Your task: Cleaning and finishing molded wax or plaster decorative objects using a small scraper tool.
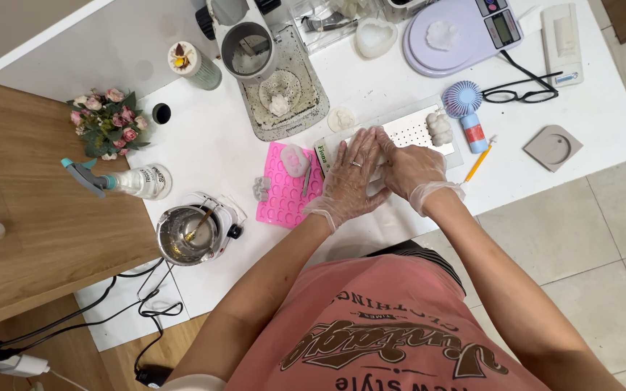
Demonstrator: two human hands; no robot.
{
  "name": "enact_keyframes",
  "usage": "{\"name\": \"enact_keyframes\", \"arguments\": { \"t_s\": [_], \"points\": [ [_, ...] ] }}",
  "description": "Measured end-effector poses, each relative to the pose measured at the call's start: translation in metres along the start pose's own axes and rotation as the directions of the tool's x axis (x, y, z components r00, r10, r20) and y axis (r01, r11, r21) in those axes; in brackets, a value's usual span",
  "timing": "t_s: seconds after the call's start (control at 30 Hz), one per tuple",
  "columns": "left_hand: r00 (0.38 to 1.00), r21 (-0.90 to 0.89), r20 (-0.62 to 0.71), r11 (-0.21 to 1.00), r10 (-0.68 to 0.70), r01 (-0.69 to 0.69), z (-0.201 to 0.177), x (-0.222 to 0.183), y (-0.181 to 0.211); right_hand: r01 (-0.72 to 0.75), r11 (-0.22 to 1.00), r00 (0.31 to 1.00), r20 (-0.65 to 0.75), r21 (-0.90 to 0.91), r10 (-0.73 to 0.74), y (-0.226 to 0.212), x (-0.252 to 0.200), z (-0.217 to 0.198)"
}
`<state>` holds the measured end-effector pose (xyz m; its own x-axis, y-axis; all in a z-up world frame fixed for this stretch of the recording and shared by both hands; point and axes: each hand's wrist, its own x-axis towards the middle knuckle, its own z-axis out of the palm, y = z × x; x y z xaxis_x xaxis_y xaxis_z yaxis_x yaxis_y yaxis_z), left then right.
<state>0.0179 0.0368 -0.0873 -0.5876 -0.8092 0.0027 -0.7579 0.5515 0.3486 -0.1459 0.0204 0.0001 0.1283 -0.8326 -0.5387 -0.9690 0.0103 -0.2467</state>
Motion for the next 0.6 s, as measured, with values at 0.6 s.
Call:
{"name": "enact_keyframes", "arguments": {
  "t_s": [0.6],
  "points": [
    [0.995,0.108,0.096,0.994,-0.035,0.025,-0.007,0.002,0.006,-0.125,0.987,0.991,0.043,-0.097,0.13,-0.02,-0.023,0.03]
  ]
}}
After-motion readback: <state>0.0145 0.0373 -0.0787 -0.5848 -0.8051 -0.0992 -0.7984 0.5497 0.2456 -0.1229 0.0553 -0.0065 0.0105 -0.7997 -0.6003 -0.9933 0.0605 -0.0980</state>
